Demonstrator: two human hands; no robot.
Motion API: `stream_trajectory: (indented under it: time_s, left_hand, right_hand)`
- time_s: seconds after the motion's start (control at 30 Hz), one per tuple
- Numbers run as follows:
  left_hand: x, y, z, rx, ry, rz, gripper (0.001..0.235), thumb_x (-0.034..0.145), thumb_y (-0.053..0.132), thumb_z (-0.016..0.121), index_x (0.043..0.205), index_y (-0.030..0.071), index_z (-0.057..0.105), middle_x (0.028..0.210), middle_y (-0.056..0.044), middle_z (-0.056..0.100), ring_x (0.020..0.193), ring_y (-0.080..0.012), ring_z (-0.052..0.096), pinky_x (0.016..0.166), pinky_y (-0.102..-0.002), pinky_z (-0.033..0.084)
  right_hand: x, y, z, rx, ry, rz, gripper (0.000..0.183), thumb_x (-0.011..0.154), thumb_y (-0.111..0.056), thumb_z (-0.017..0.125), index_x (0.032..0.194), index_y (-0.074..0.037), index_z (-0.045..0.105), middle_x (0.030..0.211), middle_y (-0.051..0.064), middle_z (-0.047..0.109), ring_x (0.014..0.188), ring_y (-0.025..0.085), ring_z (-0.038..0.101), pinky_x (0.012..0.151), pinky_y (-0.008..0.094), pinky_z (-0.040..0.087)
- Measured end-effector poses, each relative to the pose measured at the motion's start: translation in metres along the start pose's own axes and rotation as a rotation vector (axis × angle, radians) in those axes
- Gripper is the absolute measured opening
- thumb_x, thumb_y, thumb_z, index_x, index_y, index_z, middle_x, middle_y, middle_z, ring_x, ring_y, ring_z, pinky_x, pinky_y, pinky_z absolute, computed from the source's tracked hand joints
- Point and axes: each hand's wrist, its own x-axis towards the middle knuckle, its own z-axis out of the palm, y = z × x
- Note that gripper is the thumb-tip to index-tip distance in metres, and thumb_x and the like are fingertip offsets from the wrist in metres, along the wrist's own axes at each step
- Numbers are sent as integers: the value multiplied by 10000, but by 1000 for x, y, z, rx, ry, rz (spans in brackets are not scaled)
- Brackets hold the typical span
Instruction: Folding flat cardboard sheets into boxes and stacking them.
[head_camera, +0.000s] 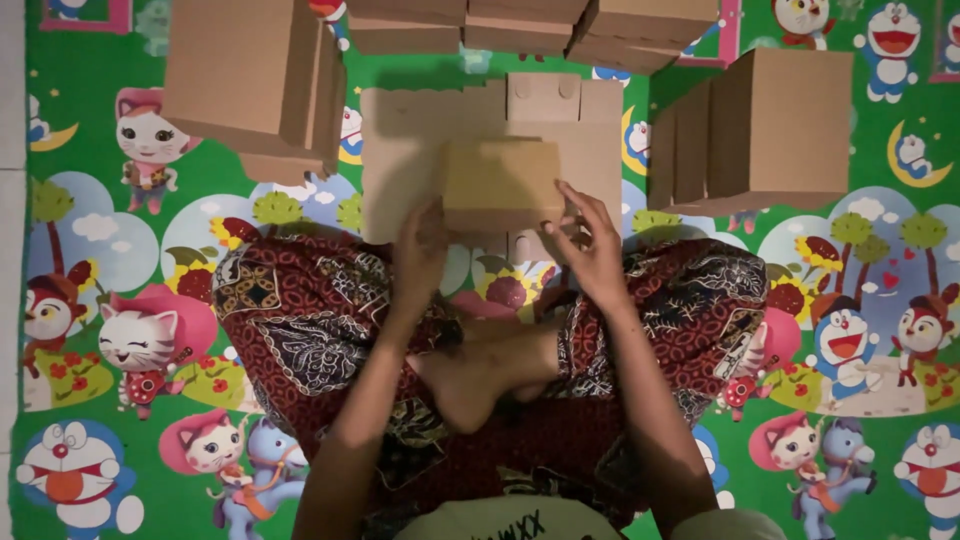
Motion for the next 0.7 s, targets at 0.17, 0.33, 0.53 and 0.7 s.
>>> stream_trajectory:
  time_s: [0.17,0.33,0.53,0.7]
  left_hand:
    - [3,24,1,111,-73,158,509,1027,68,520,1524,31,421,1403,-245,527,1307,-392,548,1096,-571,460]
    - [2,46,-1,224,-53,194,462,1074,43,496,1508,-67,380,1375,-405,486,1263,-540,511,1072,-703,397]
    - [7,19,-3,306,-77,259,493,1053,78,558,1528,109,429,1402,-135,573,1290,-318,583,1087,-506,482]
    - [3,-16,6,263,-63,259,563,1061,183,605,1556,47,372,1445,-225,542,1330,-375,539,1089,-581,455]
  right_hand:
    - [0,-13,1,27,45,-40,537,924,-12,759,1421,-167,627,1367,131,560,1048,255,638,860,397,594]
    - [-2,0,-2,110,43,-11,562,918,44,721,1431,-154,607,1379,153,563,1060,283,635,886,465,578]
    - [-5,8,-4,178,97,51,510,933,56,662,1404,-138,636,1291,162,596,1070,300,636,939,509,558]
    - [-5,22,-5,278,130,138,487,928,67,610,1381,-107,655,1262,163,613,1056,274,625,931,481,571]
